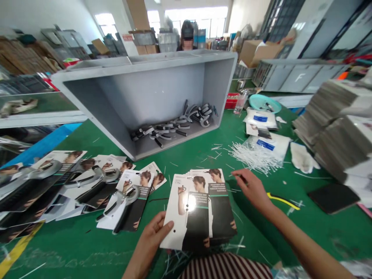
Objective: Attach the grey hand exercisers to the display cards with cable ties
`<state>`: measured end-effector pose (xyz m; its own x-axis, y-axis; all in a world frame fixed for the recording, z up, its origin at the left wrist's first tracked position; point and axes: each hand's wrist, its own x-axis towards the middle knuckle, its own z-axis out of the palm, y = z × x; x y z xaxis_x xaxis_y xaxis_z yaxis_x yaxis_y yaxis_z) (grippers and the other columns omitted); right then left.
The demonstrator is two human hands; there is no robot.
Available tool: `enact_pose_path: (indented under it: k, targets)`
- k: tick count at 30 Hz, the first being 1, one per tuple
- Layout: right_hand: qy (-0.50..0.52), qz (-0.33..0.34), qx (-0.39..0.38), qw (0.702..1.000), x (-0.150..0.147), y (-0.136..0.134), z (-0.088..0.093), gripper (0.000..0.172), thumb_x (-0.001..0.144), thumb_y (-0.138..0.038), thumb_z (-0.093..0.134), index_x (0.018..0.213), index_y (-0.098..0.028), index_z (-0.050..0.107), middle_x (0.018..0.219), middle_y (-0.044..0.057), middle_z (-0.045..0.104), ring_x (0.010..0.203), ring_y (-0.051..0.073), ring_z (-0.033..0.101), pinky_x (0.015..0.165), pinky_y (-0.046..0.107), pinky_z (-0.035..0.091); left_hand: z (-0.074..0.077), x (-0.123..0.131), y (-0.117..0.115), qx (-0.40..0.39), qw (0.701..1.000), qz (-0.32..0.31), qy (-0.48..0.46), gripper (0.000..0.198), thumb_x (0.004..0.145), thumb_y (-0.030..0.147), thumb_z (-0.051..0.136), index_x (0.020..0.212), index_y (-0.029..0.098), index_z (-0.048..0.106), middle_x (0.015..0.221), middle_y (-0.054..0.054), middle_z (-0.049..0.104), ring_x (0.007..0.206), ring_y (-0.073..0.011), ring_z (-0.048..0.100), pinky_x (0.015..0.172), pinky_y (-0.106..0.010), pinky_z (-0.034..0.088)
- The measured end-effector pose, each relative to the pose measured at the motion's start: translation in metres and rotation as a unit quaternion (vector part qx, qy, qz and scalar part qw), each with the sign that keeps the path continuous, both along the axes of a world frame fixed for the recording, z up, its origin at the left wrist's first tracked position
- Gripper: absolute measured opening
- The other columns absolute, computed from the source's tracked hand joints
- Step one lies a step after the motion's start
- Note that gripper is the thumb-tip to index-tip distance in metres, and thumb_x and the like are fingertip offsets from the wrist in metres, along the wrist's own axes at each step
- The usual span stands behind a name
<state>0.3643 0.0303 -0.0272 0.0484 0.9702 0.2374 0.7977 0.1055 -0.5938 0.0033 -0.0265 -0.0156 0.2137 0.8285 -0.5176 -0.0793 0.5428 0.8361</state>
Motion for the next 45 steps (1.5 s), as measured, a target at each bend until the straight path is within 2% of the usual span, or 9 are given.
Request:
enact_pose_path:
  k: [4, 7, 11, 15, 19, 25, 32, 41, 45]
  targets:
    - [-0.063, -0.051, -0.002, 0.997, 0.061, 0.043, -0.014, 0.019, 0.091, -0.024, 0.049, 0.101, -0.018, 0.064, 0.103, 0.012, 0.062, 0.092, 0.026, 0.060, 0.084, 0.040, 0.047, 0.001, 0.008, 0.032, 0.056, 0.996, -0.044, 0.047, 0.051, 0.078, 0.046, 0.072, 0.115, 0.014, 0.059, 0.066, 0.001, 0.065, 0.041, -0.0100, 0.050, 0.031, -0.017, 0.035]
    - [-0.085, -0.060, -0.009, 0.995, 0.069, 0.070, -0.022, 0.013, 0.086, -0.025, 0.058, 0.094, -0.020, 0.067, 0.101, 0.011, 0.061, 0.084, 0.024, 0.060, 0.073, 0.034, 0.046, -0.001, 0.018, 0.047, 0.090, 0.993, -0.048, 0.061, 0.044, 0.078, 0.047, 0.071, 0.104, 0.012, 0.063, 0.060, 0.002, 0.060, 0.038, -0.0065, 0.043, 0.032, -0.016, 0.031]
    - [-0.078, -0.058, 0.003, 0.995, 0.071, 0.093, -0.018, 0.011, 0.085, -0.028, 0.060, 0.079, -0.020, 0.065, 0.091, 0.008, 0.064, 0.078, 0.022, 0.059, 0.068, 0.031, 0.044, -0.006, 0.019, 0.039, 0.079, 0.996, -0.018, 0.039, 0.045, 0.079, 0.048, 0.070, 0.106, 0.012, 0.064, 0.065, 0.001, 0.062, 0.043, -0.0067, 0.046, 0.036, -0.015, 0.034]
    - [-0.044, -0.088, 0.055, 0.994, 0.088, 0.110, -0.002, 0.027, 0.095, -0.036, 0.044, 0.103, -0.018, 0.062, 0.100, 0.011, 0.066, 0.085, 0.023, 0.061, 0.077, 0.036, 0.046, -0.010, 0.015, 0.022, 0.050, 0.998, 0.021, 0.024, 0.051, 0.072, 0.048, 0.076, 0.109, 0.015, 0.064, 0.070, -0.002, 0.065, 0.048, -0.0106, 0.053, 0.039, -0.018, 0.040]
    - [-0.019, -0.118, 0.056, 0.991, 0.104, 0.122, -0.004, 0.038, 0.094, -0.033, 0.040, 0.124, -0.014, 0.052, 0.090, 0.009, 0.068, 0.071, 0.020, 0.062, 0.069, 0.035, 0.049, -0.010, 0.020, 0.025, 0.043, 0.999, 0.013, 0.010, 0.052, 0.070, 0.047, 0.079, 0.108, 0.015, 0.064, 0.069, -0.001, 0.066, 0.048, -0.0109, 0.052, 0.042, -0.020, 0.041]
    - [-0.055, -0.097, 0.011, 0.994, 0.111, 0.109, -0.027, 0.026, 0.086, -0.025, 0.052, 0.105, -0.018, 0.068, 0.088, 0.008, 0.067, 0.079, 0.023, 0.062, 0.078, 0.039, 0.049, -0.018, 0.021, 0.034, 0.046, 0.999, -0.007, 0.013, 0.052, 0.071, 0.049, 0.078, 0.109, 0.015, 0.065, 0.066, -0.001, 0.066, 0.047, -0.0111, 0.053, 0.047, -0.022, 0.043]
    - [-0.086, -0.069, 0.016, 0.994, 0.107, 0.067, -0.018, 0.033, 0.090, -0.023, 0.046, 0.118, -0.020, 0.065, 0.104, 0.012, 0.060, 0.094, 0.028, 0.060, 0.090, 0.043, 0.046, -0.017, 0.022, 0.020, 0.025, 0.998, 0.046, 0.019, 0.055, 0.069, 0.053, 0.076, 0.108, 0.015, 0.066, 0.055, 0.000, 0.063, 0.043, -0.0115, 0.050, 0.044, -0.021, 0.040]
    - [-0.040, -0.087, 0.029, 0.995, 0.085, 0.032, -0.019, 0.054, 0.094, -0.026, 0.045, 0.147, -0.024, 0.039, 0.107, 0.009, 0.063, 0.085, 0.023, 0.062, 0.083, 0.040, 0.050, -0.025, 0.022, 0.024, 0.038, 0.999, -0.001, 0.034, 0.049, 0.075, 0.049, 0.074, 0.110, 0.015, 0.064, 0.057, 0.000, 0.064, 0.049, -0.0112, 0.054, 0.053, -0.020, 0.044]
    - [-0.028, -0.098, 0.007, 0.995, 0.086, 0.035, -0.028, 0.033, 0.092, -0.027, 0.047, 0.118, -0.017, 0.063, 0.097, 0.009, 0.067, 0.080, 0.023, 0.062, 0.077, 0.037, 0.050, -0.028, 0.022, 0.019, 0.052, 0.998, 0.014, 0.040, 0.048, 0.078, 0.048, 0.071, 0.112, 0.014, 0.063, 0.056, 0.000, 0.064, 0.048, -0.0108, 0.052, 0.053, -0.020, 0.043]
